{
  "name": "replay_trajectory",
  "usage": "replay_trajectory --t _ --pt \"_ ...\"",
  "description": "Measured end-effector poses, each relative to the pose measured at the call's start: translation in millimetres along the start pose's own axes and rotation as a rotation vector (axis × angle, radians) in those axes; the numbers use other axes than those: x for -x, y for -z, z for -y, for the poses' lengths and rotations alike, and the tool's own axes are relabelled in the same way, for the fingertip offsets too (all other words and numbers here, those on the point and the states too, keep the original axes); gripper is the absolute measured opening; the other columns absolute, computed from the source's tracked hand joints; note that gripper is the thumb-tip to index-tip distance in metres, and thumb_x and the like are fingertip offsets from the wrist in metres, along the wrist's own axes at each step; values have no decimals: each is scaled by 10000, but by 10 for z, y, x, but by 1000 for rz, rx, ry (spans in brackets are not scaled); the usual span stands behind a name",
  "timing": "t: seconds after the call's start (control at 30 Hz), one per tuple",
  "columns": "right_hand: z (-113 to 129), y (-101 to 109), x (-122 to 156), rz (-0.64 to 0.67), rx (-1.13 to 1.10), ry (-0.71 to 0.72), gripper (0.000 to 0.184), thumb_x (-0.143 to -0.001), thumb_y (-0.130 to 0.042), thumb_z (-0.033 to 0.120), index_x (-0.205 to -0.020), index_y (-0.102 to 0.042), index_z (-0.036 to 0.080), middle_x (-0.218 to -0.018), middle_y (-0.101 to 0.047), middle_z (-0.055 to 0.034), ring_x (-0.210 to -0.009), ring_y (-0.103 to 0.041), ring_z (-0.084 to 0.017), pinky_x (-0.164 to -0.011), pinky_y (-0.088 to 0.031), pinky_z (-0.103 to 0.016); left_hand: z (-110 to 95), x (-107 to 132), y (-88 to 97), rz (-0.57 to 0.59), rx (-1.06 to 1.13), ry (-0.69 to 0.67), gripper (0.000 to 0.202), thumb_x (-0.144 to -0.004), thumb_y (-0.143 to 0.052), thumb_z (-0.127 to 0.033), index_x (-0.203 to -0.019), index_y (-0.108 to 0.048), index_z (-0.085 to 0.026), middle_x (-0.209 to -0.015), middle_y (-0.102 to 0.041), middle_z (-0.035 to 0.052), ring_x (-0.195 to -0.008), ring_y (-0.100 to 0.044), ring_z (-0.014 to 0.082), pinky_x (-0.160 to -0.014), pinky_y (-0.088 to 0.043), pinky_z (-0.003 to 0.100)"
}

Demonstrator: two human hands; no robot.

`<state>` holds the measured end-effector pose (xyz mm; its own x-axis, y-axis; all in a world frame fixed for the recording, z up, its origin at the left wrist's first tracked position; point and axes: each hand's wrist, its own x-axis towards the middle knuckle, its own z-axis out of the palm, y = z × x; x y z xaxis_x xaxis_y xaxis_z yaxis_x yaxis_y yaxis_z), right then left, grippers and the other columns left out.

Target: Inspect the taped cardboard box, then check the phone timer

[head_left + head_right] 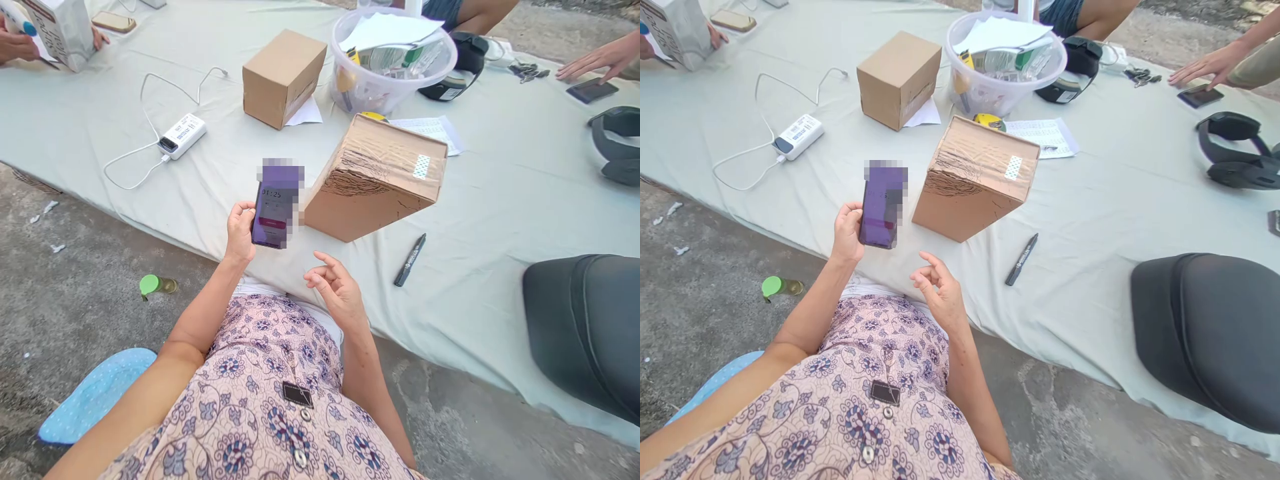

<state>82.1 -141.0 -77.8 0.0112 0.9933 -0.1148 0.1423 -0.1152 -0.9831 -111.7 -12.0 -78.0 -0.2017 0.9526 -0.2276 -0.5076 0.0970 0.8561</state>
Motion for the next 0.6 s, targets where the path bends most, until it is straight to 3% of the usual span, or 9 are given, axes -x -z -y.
replay_trajectory --t 0.23,0.43,0.6 --pt "-25 -24 10 23 41 -16 476 -908 -615 470 -1317 -569 229 -866 -739 -15 -746 -682 -159 -819 -561 -383 16 -657 -120 -13 -135 37 101 -699 -517 -117 -734 -478 -203 -577 -444 -76 -464 -391 66 -464 -315 182" --pt "-83 -17 27 35 47 -52 508 -897 -615 496 -1320 -570 220 -878 -733 -22 -757 -681 -164 -830 -556 -382 -63 -750 -59 -18 -259 -18 111 -726 -490 -113 -769 -470 -214 -603 -445 -65 -489 -394 82 -498 -322 192" --pt "-114 -19 19 39 57 -63 505 -898 -614 507 -1316 -576 225 -880 -734 -22 -761 -688 -167 -836 -554 -380 -214 -878 88 -52 -487 -26 163 -742 -476 -61 -755 -456 -223 -544 -344 -80 -454 -297 87 -502 -235 210"
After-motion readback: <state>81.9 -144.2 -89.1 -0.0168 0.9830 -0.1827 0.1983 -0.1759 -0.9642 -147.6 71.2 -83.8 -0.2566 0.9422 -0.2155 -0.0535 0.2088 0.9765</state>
